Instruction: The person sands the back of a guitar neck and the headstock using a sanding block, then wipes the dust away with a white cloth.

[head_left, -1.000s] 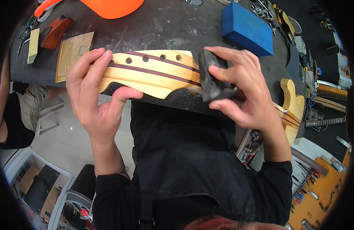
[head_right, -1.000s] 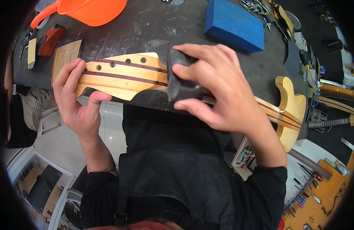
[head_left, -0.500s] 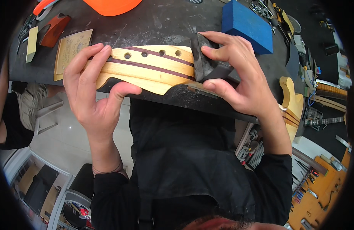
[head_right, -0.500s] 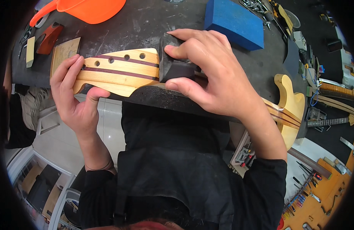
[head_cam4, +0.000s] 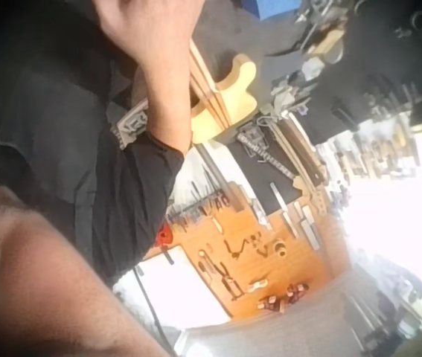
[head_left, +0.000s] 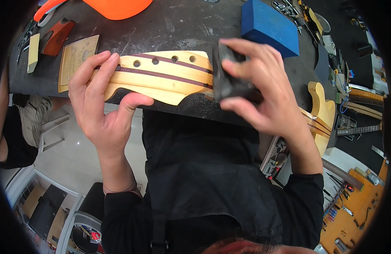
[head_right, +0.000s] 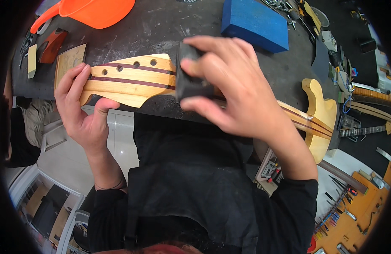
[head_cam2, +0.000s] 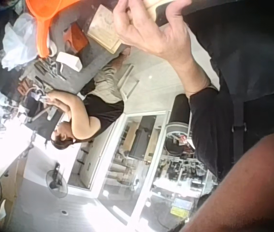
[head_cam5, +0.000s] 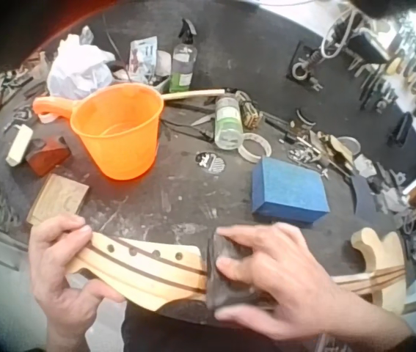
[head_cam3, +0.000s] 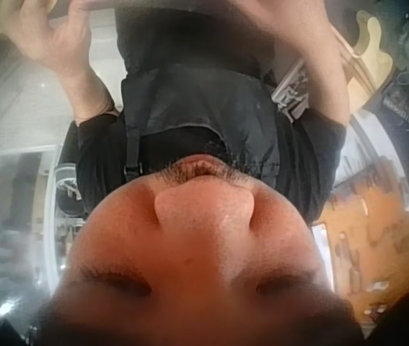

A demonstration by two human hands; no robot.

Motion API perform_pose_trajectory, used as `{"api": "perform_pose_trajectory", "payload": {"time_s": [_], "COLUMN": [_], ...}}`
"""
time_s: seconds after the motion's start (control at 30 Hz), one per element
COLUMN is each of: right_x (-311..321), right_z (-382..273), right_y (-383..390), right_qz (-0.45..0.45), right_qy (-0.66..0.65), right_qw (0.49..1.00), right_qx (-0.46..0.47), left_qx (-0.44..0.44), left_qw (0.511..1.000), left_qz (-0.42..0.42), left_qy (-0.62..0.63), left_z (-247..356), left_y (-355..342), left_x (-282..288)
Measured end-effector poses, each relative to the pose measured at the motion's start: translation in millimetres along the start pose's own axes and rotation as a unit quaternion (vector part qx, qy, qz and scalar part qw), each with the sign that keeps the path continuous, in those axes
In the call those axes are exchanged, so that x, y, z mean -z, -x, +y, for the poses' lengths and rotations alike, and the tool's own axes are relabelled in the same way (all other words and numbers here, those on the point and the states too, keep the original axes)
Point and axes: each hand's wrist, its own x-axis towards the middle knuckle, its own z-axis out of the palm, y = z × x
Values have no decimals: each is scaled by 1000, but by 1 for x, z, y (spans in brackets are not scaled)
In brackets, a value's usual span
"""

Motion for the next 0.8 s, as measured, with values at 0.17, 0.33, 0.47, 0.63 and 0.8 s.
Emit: {"api": "perform_pose_trajectory", "payload": {"time_s": [0.17, 0.33, 0.47, 0.63, 0.8], "right_x": [0, -4, -4, -6, -10], "right_z": [-5, -10, -14, -15, -26], "right_y": [-1, -2, 1, 5, 15], "right_qz": [14, 21, 20, 27, 37], "right_qy": [13, 48, 41, 66, 35], "right_qw": [1000, 999, 999, 997, 998], "right_qx": [0, -15, -15, -33, -32], "left_qx": [7, -4, -13, -8, -3], "left_qw": [1000, 1000, 1000, 1000, 1000], "left_qz": [-21, -8, 11, -18, -14], "left_qy": [-14, -2, 2, -15, -21], "left_z": [-1, -1, -5, -1, -1], "left_y": [1, -2, 0, -2, 2], "left_x": [5, -1, 0, 3, 3]}}
